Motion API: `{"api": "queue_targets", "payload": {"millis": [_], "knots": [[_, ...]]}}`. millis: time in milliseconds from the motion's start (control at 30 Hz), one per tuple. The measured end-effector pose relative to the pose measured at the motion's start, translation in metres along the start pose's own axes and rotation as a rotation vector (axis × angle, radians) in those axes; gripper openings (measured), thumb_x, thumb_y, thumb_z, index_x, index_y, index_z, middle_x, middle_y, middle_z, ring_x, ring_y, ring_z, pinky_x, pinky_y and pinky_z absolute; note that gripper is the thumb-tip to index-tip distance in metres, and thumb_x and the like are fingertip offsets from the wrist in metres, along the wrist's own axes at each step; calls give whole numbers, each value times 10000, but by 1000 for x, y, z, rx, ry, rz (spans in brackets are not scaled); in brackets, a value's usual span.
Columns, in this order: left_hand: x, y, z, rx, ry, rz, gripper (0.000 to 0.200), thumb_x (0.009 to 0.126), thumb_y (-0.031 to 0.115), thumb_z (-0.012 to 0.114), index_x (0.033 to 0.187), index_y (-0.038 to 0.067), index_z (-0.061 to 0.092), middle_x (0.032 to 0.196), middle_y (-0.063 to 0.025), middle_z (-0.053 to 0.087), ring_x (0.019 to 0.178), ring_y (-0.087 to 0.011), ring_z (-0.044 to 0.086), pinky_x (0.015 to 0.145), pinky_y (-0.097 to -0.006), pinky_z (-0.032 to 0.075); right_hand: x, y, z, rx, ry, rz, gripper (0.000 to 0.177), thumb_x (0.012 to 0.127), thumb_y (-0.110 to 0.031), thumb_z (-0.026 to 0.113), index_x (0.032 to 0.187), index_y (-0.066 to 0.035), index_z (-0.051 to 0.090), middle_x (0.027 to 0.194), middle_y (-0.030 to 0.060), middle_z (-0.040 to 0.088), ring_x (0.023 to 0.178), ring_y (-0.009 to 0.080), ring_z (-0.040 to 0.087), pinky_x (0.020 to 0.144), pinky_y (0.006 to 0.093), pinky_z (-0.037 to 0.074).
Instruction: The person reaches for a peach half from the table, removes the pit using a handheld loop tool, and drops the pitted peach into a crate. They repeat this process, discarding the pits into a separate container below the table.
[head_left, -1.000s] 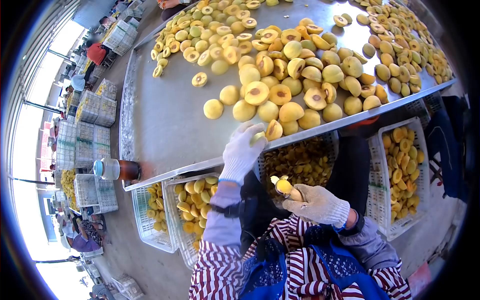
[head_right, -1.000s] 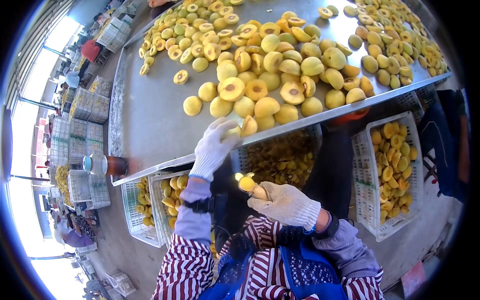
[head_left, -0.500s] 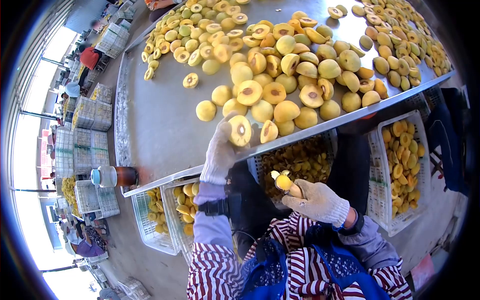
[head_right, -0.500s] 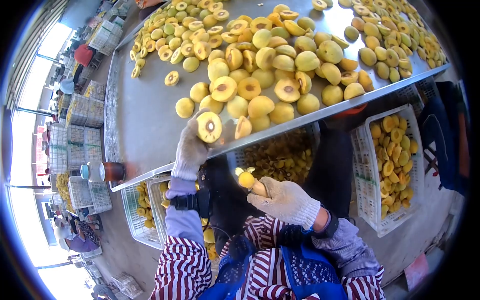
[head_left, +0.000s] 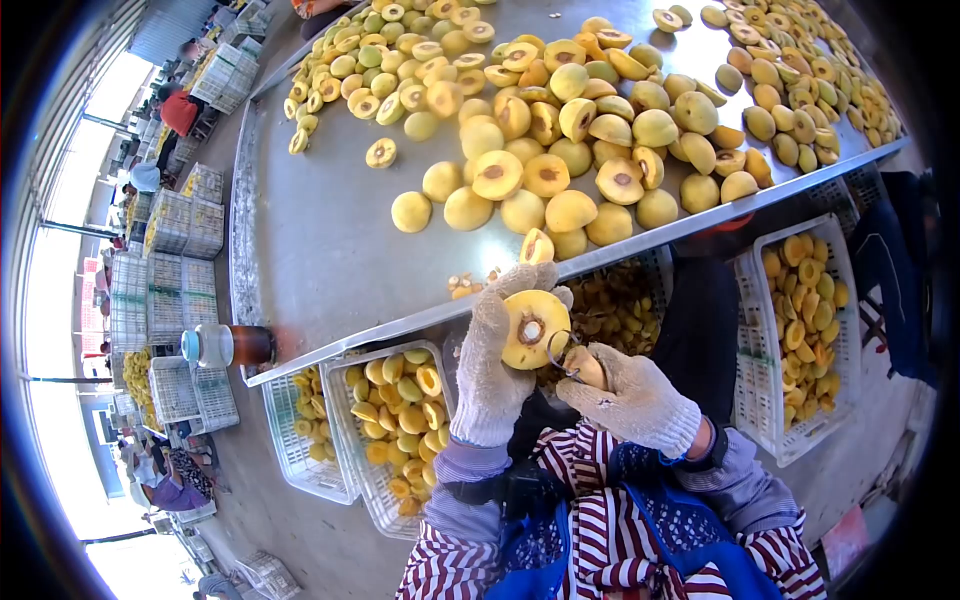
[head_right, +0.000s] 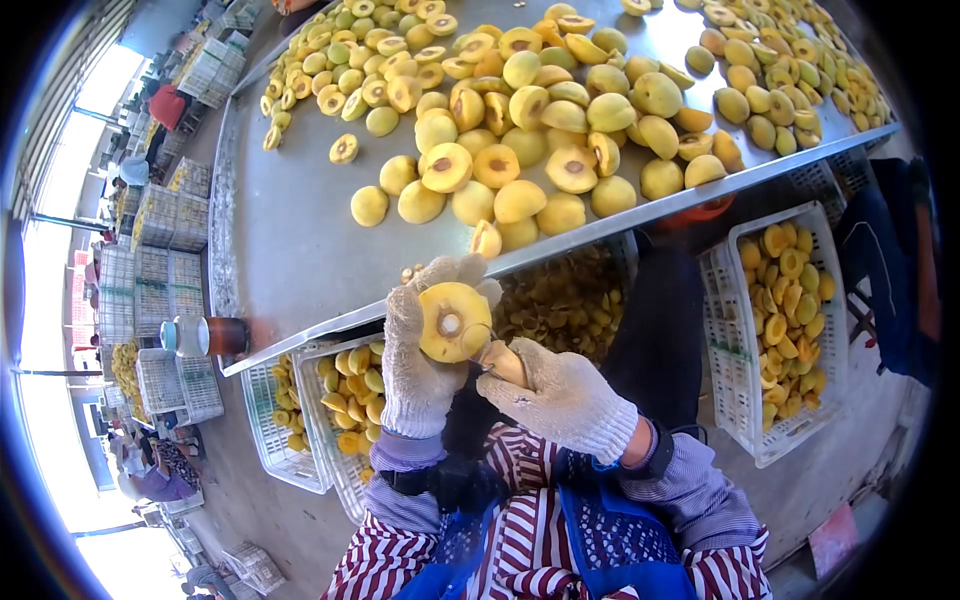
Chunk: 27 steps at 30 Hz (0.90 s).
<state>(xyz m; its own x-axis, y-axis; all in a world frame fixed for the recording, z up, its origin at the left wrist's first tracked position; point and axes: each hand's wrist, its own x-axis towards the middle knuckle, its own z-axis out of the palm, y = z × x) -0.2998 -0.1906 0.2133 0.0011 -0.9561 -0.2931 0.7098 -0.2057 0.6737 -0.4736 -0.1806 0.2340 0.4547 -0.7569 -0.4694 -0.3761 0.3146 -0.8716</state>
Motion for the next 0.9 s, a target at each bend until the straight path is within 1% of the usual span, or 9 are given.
{"api": "queue_targets", "payload": {"millis": [100, 367, 467, 567, 633, 700, 733, 767, 900], "knots": [[-13, 0, 16, 140, 5, 30, 739, 926, 570, 604, 1385, 6, 471, 1382, -207, 533, 1209, -362, 570, 1035, -467, 478, -2, 0, 3, -63, 44, -44, 455, 888, -470, 673, 1120, -83, 613, 853, 194, 689, 795, 377, 690, 672, 428, 525], [-25, -12, 27, 262, -88, 192, 589, 1014, 432, 529, 1374, -30, 460, 1371, -188, 540, 1207, -284, 580, 1008, -415, 499, -7, 3, 1, -137, 129, -132, 458, 900, -467, 661, 1106, -62, 605, 859, 209, 689, 798, 398, 687, 670, 441, 539], [-28, -7, 30, 399, -75, 244, 521, 1031, 379, 516, 1355, -28, 493, 1310, -181, 585, 1088, -229, 619, 932, -367, 523, -6, 2, 2, -28, 38, -83, 409, 921, -411, 662, 1115, -56, 604, 861, 170, 705, 782, 363, 701, 681, 425, 548], [-30, 2, 31, 530, -36, 222, 432, 1036, 317, 514, 1294, -25, 571, 1217, -155, 646, 947, -166, 631, 836, -311, 530, -11, -10, 0, 189, -115, -28, 284, 958, -303, 659, 1093, -59, 602, 688, 1, 623, 573, 74, 586, 531, 235, 474], [-26, 5, 33, 710, -8, 251, 384, 1032, 277, 516, 1244, -25, 623, 1156, -133, 679, 866, -133, 625, 780, -287, 524, -9, -12, -2, 367, -206, 54, 264, 965, -307, 653, 1066, -74, 578, 612, -28, 570, 469, 54, 519, 406, 209, 386], [-23, 6, 41, 863, -15, 388, 323, 1018, 222, 531, 1211, -3, 659, 1112, -106, 701, 848, -125, 636, 782, -271, 519, -9, -13, -11, 559, -320, 144, 269, 966, -314, 654, 1060, -77, 570, 588, -30, 556, 427, 52, 493, 364, 199, 352], [-22, 9, 40, 904, -31, 381, 312, 1013, 209, 540, 1211, 1, 659, 1117, -109, 701, 855, -129, 642, 788, -275, 522, -9, -11, -17, 477, -362, 165, 297, 958, -295, 659, 1126, -61, 590, 732, 6, 616, 600, 96, 601, 557, 221, 484], [-20, 10, 39, 944, -47, 374, 301, 1007, 196, 548, 1212, 5, 660, 1123, -113, 702, 862, -133, 648, 793, -278, 526, -9, -8, -17, 497, -363, 113, 290, 960, -298, 655, 1111, -60, 586, 713, -5, 609, 573, 81, 586, 526, 208, 462], [-11, 11, 43, 1280, -140, 851, 247, 967, 149, 610, 1161, 10, 674, 1158, -140, 699, 944, -183, 675, 834, -317, 541, -7, -2, -24, 564, -454, 116, 285, 960, -310, 653, 1065, -54, 586, 666, -20, 599, 538, 64, 568, 483, 205, 438]]}}
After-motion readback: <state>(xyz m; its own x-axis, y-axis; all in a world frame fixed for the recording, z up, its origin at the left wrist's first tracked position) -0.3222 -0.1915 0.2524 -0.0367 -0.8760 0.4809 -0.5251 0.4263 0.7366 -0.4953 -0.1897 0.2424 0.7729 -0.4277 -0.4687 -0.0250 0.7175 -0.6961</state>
